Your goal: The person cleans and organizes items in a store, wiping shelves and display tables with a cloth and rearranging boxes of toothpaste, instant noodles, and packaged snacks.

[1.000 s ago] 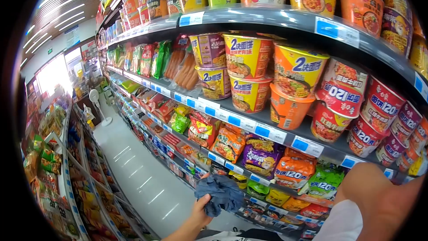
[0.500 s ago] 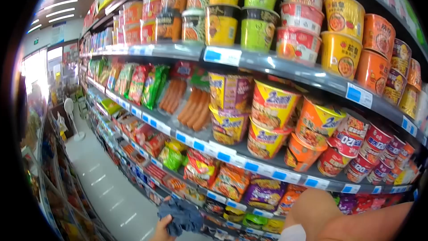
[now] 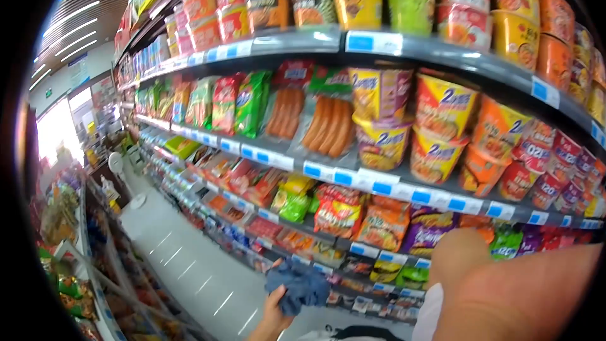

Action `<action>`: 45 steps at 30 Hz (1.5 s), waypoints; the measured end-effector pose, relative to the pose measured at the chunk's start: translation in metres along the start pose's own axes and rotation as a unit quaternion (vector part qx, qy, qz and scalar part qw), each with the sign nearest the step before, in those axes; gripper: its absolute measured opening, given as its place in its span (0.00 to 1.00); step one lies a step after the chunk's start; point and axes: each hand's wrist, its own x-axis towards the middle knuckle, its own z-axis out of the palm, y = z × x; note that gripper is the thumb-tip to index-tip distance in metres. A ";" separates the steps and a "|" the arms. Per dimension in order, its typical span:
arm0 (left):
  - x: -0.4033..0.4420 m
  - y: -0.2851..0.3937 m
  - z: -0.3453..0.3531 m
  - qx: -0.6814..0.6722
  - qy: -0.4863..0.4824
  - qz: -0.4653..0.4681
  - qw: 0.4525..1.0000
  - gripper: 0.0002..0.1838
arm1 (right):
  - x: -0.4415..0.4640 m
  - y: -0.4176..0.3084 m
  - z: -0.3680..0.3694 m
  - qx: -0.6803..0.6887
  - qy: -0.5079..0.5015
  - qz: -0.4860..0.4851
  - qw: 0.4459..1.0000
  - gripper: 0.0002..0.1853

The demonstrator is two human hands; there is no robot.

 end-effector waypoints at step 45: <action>-0.017 0.012 0.005 0.017 -0.110 -0.039 0.993 0.53 | -0.204 -0.116 0.131 0.267 -0.433 0.440 0.740 0.38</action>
